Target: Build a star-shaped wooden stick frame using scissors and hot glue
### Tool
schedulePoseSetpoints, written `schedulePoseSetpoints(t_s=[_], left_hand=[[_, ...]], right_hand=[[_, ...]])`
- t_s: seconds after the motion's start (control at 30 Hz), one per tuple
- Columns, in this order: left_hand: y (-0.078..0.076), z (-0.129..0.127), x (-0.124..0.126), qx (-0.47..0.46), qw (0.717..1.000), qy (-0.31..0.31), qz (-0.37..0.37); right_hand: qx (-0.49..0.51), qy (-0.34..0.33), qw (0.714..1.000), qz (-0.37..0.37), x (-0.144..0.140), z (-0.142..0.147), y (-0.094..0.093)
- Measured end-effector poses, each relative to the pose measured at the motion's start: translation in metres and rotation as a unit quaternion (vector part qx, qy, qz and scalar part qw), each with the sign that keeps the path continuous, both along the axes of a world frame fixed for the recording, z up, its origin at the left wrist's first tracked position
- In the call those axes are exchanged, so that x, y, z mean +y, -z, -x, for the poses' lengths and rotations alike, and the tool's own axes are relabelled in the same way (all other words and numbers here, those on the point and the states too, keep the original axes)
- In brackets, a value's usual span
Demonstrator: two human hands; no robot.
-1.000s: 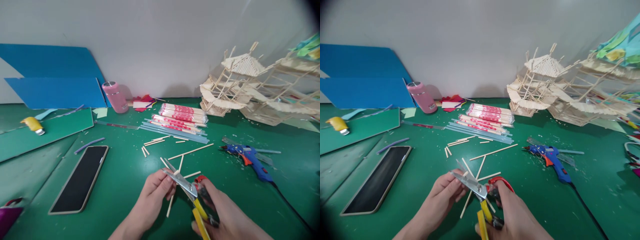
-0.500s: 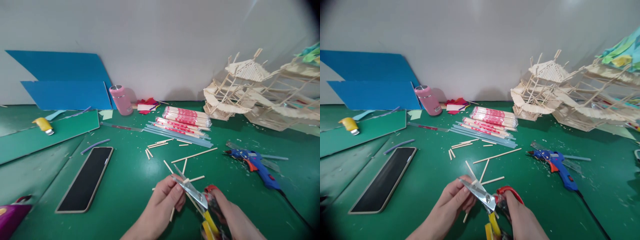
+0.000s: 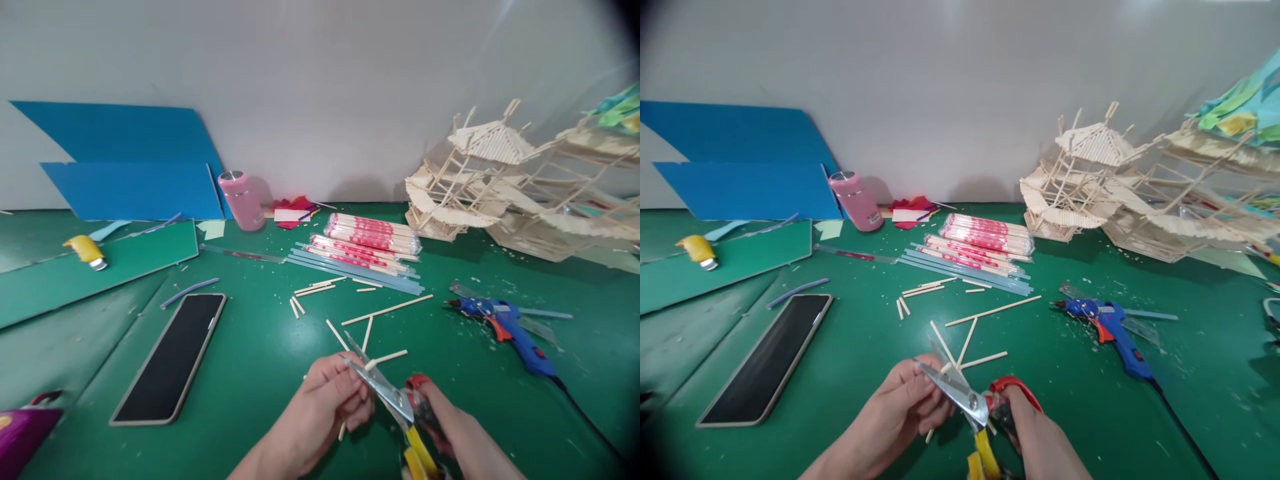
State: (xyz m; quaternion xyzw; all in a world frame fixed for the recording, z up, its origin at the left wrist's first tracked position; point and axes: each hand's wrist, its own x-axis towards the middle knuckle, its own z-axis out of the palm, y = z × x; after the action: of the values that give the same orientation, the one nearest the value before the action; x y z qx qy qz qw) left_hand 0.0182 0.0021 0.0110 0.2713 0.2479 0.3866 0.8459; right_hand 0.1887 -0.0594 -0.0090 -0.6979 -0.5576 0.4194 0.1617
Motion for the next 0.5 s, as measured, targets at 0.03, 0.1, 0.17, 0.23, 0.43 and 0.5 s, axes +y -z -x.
schedulePoseSetpoints(t_s=[0.03, 0.1, 0.17, 0.23, 0.43, 0.5], left_hand=[[0.000, 0.000, 0.000, 0.010, 1.000, -0.008, -0.010], [0.001, 0.001, 0.000, 0.047, 0.998, -0.029, -0.040], [0.001, 0.003, 0.001, 0.089, 0.992, -0.050, -0.068], [0.001, 0.005, 0.003, 0.104, 0.990, -0.061, -0.074], [0.001, 0.009, 0.007, -0.006, 1.000, -0.019, -0.006], [0.001, 0.008, 0.007, -0.021, 1.000, -0.001, 0.004]], right_hand=[[0.001, -0.008, 1.000, -0.009, 0.001, 0.001, -0.006], [0.006, -0.023, 0.999, -0.022, 0.004, 0.002, -0.018], [0.010, -0.036, 0.999, -0.024, 0.008, 0.004, -0.028], [0.008, -0.045, 0.999, -0.025, 0.011, 0.006, -0.032], [-0.003, -0.038, 0.998, -0.053, 0.012, 0.008, -0.032], [0.016, -0.052, 0.997, -0.049, 0.011, 0.008, -0.034]])
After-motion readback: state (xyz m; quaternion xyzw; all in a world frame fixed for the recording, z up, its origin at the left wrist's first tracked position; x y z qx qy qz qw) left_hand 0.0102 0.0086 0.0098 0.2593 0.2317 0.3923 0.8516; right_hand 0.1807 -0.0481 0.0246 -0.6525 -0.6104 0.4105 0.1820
